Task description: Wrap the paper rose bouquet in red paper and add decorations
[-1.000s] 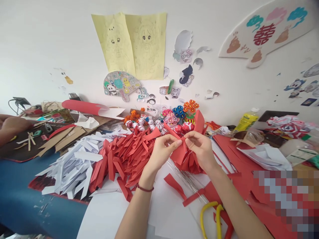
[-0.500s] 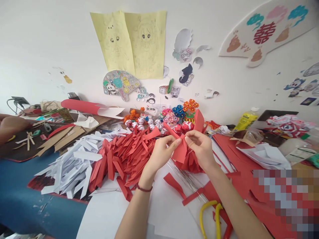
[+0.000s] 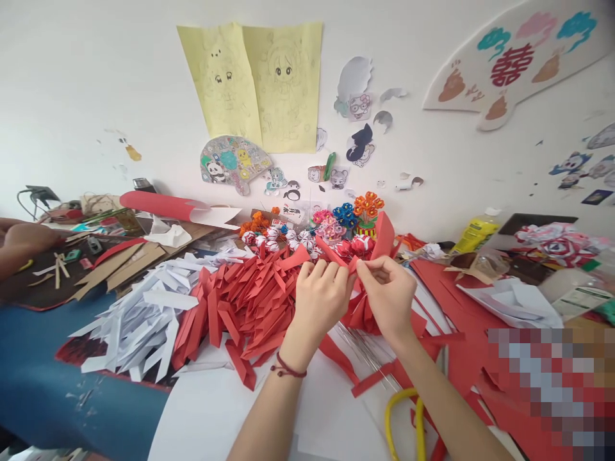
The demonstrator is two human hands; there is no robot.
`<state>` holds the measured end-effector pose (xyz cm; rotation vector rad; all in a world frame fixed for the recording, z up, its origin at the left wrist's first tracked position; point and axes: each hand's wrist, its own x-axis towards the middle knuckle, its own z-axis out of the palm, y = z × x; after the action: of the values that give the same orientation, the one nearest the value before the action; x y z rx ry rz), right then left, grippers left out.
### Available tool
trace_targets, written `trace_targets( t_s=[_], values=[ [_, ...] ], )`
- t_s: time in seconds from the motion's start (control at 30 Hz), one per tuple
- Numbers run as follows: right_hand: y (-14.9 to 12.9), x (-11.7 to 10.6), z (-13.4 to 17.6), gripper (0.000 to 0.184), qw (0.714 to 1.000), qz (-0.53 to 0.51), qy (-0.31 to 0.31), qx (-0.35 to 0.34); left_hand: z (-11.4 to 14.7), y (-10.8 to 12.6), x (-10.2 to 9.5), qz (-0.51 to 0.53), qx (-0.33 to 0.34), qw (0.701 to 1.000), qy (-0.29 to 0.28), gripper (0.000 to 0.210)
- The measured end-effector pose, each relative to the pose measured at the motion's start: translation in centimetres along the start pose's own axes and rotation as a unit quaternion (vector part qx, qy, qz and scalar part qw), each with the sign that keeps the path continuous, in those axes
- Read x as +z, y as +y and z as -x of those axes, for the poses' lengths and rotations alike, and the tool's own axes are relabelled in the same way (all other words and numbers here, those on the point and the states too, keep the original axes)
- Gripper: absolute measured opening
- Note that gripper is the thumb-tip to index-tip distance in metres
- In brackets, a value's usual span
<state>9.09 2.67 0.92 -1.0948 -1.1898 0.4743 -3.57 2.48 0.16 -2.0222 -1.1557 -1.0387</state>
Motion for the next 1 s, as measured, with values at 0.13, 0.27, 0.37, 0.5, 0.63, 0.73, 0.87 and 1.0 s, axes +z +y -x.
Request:
trace_targets(
  t_s=[0.13, 0.27, 0.37, 0.5, 0.63, 0.73, 0.87, 1.0],
  values=[
    [0.1, 0.1, 0.4, 0.023, 0.999, 0.037, 0.014, -0.019, 0.2, 0.1, 0.2, -0.034, 0.024, 0.999, 0.020, 0.025],
    [0.0, 0.2, 0.5, 0.021, 0.997, 0.057, 0.038, -0.020, 0.5, 0.4, 0.4, -0.050, 0.050, 0.997, 0.020, 0.020],
    [-0.1, 0.1, 0.5, 0.021, 0.997, 0.057, 0.055, -0.015, 0.7, 0.6, 0.5, -0.056, 0.065, 0.996, 0.024, 0.022],
    [-0.2, -0.1, 0.1, 0.019, 0.995, 0.062, 0.076, -0.005, 0.9, 0.8, 0.8, -0.051, 0.073, 0.996, 0.027, 0.025],
    [-0.1, -0.7, -0.7, 0.017, 0.994, 0.030, 0.109, -0.005, 0.8, 0.7, 0.8, -0.018, 0.076, 0.997, 0.030, 0.028],
    [0.3, -1.4, -1.6, 0.019, 0.995, -0.004, 0.092, -0.033, 0.7, 0.5, 0.4, 0.025, 0.050, 0.997, 0.057, 0.032],
    [1.1, -2.1, -2.5, 0.022, 0.998, -0.043, -0.033, -0.041, 0.3, 0.1, -0.4, 0.083, -0.057, 0.990, 0.104, 0.037],
    [1.8, -2.1, -2.7, 0.021, 0.989, -0.059, -0.130, -0.042, -0.3, -0.2, -0.9, 0.229, -0.159, 0.958, 0.065, 0.009]
  ],
)
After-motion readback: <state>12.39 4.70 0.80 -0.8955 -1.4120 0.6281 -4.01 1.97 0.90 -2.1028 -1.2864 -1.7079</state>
